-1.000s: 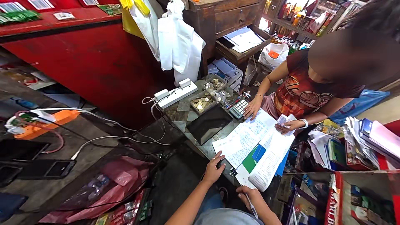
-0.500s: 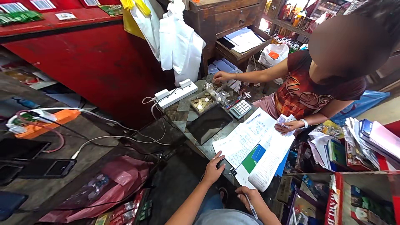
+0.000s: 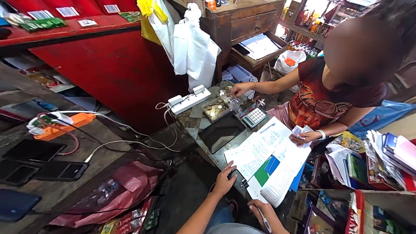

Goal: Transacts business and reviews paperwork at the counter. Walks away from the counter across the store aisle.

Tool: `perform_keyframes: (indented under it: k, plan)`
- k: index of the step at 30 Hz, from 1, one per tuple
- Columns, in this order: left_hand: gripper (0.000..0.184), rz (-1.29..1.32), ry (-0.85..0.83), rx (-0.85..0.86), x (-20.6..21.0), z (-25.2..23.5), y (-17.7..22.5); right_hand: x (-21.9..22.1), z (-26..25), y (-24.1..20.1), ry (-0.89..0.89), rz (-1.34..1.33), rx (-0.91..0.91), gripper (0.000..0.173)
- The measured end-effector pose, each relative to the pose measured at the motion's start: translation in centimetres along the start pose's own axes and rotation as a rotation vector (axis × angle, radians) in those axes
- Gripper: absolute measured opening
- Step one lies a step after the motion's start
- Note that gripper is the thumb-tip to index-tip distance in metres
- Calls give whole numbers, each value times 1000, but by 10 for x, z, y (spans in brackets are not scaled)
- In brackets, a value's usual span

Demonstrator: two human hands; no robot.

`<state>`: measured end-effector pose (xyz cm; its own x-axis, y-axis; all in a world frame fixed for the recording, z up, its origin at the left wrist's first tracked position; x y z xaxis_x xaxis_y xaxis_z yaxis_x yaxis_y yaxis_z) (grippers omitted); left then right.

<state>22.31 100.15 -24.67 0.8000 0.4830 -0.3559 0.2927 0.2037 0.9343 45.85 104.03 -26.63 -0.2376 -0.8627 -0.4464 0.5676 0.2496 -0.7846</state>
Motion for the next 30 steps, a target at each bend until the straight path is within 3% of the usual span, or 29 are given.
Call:
perform_keyframes:
  k: [7, 20, 30]
  plan:
    - [36, 9, 17, 0, 1, -1, -8, -15, 0, -12, 120, -377, -77, 39]
    - [36, 16, 20, 22, 2, 0, -12, -17, 2, -22, 103, -344, -74, 37]
    - [36, 2, -14, -1, 2, -1, -13, -10, -7, 9, 159, -231, -39, 27]
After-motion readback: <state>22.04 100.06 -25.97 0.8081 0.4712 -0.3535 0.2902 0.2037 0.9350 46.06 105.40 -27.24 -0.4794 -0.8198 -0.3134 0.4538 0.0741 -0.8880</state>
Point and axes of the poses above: each hand's wrist, its own z-axis away from the middle knuckle, its own x-axis out of the palm, y = z × x, the point moved 6 cm from there along -z, towards the middle knuckle, and after that the axes turned 1 degree about z, right-handed, at the moved point
